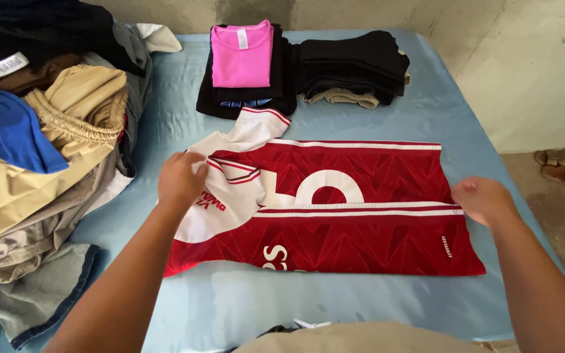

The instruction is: Folding various shirts and placing them into organized piles on a bed.

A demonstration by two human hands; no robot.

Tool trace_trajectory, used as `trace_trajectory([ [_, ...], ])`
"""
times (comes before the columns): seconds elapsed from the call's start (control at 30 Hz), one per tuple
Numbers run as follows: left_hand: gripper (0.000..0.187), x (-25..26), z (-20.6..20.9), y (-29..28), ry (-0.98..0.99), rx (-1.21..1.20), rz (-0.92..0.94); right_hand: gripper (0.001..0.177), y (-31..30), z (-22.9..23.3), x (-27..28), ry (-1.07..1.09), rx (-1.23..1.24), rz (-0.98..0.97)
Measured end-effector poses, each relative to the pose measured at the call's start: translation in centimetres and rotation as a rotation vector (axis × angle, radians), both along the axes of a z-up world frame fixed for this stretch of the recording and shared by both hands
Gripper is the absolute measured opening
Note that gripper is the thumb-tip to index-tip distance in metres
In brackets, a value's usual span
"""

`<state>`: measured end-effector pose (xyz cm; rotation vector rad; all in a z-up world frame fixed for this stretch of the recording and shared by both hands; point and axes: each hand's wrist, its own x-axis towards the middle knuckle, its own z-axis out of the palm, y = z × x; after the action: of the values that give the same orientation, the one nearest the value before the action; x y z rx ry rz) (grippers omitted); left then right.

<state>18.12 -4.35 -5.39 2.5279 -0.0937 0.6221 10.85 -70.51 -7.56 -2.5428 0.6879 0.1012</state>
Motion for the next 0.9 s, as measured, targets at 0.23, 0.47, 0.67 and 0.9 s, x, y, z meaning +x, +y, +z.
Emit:
trace_trajectory([
  [0.23,0.020,8.6,2.3,-5.6,0.134,0.165,-0.017,0.054,2.4,-1.0,7.9,-0.323,0.033,-0.031],
  [0.47,0.045,18.4,-2.9,-4.4,0.472,0.275,-0.093,0.035,2.9,1.3,11.4,-0.196,0.302,-0.066],
  [0.67,0.022,20.7,0.2,-1.9,0.434,-0.467,0.039,0.035,-0.2,1.5,15.1,-0.406,0.502,-0.065],
  [0.9,0.062,9.4,3.2,-5.0,-0.156,-0.231,0.004,0.070,9.4,4.6,8.8,-0.562,-0.100,0.076],
])
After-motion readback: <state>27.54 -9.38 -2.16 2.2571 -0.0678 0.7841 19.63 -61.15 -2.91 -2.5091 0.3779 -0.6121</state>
